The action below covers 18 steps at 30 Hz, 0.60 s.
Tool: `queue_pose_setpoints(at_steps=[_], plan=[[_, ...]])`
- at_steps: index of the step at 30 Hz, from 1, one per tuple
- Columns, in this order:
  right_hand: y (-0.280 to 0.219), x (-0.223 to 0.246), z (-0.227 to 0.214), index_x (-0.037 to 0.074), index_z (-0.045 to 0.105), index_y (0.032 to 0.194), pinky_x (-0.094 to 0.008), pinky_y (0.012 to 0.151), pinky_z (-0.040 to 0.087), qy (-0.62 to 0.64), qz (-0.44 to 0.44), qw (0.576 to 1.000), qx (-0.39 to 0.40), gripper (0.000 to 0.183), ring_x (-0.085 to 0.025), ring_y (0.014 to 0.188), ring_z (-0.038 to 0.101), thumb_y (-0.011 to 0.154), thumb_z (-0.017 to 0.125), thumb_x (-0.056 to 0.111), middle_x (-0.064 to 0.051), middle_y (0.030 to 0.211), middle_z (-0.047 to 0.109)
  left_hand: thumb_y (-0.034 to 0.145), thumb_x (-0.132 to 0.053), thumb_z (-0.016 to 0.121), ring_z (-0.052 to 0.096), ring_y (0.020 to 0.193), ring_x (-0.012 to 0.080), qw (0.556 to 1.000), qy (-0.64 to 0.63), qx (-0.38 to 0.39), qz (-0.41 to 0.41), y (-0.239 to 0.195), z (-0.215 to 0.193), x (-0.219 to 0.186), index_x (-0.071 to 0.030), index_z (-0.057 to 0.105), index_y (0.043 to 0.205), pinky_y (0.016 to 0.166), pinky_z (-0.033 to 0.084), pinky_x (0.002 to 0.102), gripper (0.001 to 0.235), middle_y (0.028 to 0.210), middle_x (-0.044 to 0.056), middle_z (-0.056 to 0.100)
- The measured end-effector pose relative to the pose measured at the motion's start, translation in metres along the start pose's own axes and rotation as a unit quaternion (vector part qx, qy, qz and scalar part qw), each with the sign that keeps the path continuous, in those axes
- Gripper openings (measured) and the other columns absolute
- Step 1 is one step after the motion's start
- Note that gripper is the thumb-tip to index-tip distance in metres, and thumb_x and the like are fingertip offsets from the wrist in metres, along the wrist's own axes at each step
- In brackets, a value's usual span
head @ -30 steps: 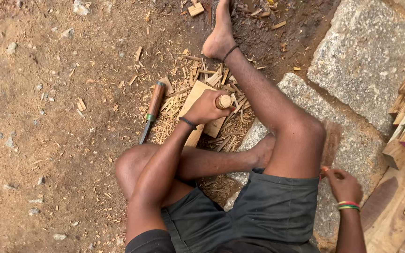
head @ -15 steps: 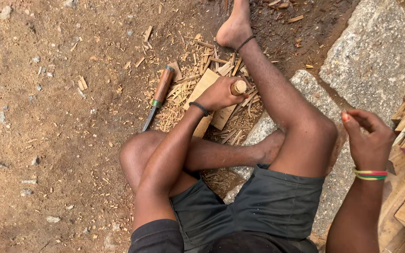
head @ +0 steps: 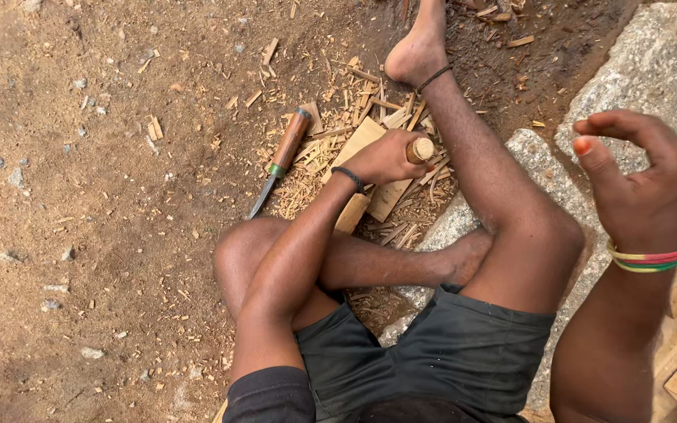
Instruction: The person sits on the ground and carves a small cylindrical wooden piece using a chisel and a wooden mallet. They repeatedly strike the chisel to shape the wood, occasionally pausing to inspect the progress.
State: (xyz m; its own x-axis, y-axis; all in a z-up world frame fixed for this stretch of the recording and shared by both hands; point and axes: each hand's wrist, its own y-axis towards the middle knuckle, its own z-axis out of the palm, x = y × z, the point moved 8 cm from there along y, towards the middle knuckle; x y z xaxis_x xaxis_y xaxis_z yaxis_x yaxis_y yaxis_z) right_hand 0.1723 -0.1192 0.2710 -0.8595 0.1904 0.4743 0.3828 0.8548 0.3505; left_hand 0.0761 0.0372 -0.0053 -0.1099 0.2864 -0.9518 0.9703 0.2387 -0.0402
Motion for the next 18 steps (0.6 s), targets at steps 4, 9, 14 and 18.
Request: queue_pose_setpoints(at_steps=[4,9,14,18], plan=[[0.008,0.010,0.017,-0.003,0.073,0.110,-0.036,0.095,0.057,-0.059,-0.032,0.997,0.047,0.026,-0.025,0.099,0.074,0.107,0.079,0.022,-0.014,0.102,0.075,0.082,-0.044,0.081,0.075,0.088,0.0259,0.999,0.007,-0.008,0.038,0.003,0.007,0.000,-0.001,0.068,0.111,0.083,0.060,0.039,0.053,0.096,0.016,0.077],[0.016,0.014,0.024,0.000,0.074,0.110,-0.037,0.092,0.057,-0.063,-0.027,0.996,0.056,0.026,-0.026,0.099,0.074,0.104,0.079,0.024,-0.013,0.104,0.075,0.084,-0.043,0.081,0.074,0.092,0.0302,0.996,0.021,-0.036,0.077,0.007,0.005,0.002,0.001,0.067,0.118,0.086,0.059,0.041,0.057,0.098,0.019,0.076],[0.015,0.023,0.021,0.000,0.074,0.110,-0.037,0.092,0.058,-0.080,-0.062,0.993,0.068,0.027,-0.026,0.099,0.074,0.106,0.078,0.026,-0.013,0.104,0.075,0.085,-0.042,0.081,0.073,0.094,0.0323,0.995,0.034,-0.022,0.088,0.003,0.011,0.001,-0.001,0.070,0.114,0.087,0.057,0.041,0.052,0.099,0.020,0.076],[0.016,0.021,0.013,0.001,0.074,0.113,-0.035,0.091,0.058,-0.083,-0.062,0.992,0.069,0.030,-0.026,0.101,0.075,0.111,0.078,0.030,-0.012,0.106,0.075,0.083,-0.041,0.078,0.076,0.090,0.0284,1.000,0.010,0.011,0.020,0.007,0.011,0.009,-0.003,0.069,0.115,0.084,0.060,0.038,0.051,0.098,0.017,0.078]])
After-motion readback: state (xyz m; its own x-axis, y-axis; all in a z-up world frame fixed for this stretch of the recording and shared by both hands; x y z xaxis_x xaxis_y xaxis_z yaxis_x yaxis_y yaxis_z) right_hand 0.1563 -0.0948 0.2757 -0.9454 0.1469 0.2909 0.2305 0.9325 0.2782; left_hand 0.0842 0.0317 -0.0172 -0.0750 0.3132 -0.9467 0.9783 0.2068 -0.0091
